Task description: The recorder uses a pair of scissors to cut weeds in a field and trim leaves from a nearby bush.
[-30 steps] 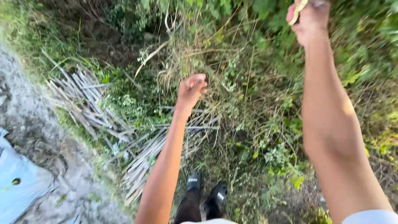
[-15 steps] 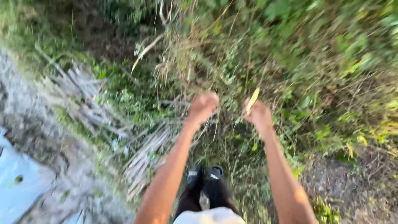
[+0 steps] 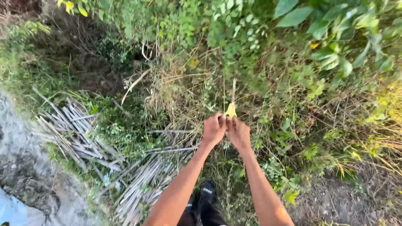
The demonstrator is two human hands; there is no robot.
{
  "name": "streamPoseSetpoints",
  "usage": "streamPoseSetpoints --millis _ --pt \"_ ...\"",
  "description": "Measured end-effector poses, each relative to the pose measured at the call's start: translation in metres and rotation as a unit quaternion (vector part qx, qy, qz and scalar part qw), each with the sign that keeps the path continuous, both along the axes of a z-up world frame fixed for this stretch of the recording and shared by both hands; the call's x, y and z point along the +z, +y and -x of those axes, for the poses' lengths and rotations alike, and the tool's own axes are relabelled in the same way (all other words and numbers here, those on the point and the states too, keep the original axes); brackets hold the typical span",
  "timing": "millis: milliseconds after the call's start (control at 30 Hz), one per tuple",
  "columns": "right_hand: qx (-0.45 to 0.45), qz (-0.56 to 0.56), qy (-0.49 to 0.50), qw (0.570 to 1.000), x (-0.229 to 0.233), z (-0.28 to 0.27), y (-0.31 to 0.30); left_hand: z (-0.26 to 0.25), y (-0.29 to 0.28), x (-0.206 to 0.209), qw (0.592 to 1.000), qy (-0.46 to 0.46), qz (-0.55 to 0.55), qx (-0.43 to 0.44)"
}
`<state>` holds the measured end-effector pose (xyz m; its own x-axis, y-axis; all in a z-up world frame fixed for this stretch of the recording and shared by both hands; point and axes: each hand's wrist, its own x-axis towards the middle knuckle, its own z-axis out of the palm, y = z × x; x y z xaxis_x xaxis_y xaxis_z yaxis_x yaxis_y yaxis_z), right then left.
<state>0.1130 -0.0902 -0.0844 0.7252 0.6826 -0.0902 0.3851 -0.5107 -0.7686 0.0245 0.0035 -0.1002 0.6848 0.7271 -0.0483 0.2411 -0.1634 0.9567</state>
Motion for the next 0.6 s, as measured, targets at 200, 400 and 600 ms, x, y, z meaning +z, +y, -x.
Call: streamPoseSetpoints --millis 200,400,600 --pt "-0.015 -0.098 0.101 0.99 0.017 -0.02 0.008 -0.011 -0.008 0.048 0.984 -0.011 -0.175 0.032" --pt "0.03 -0.199 0.035 0.979 0.083 -0.02 0.039 -0.001 0.075 0.111 0.979 0.035 -0.196 0.032" --pt "0.01 -0.069 -0.182 0.981 0.108 -0.027 0.058 0.017 0.117 0.142 0.994 0.006 -0.106 -0.001"
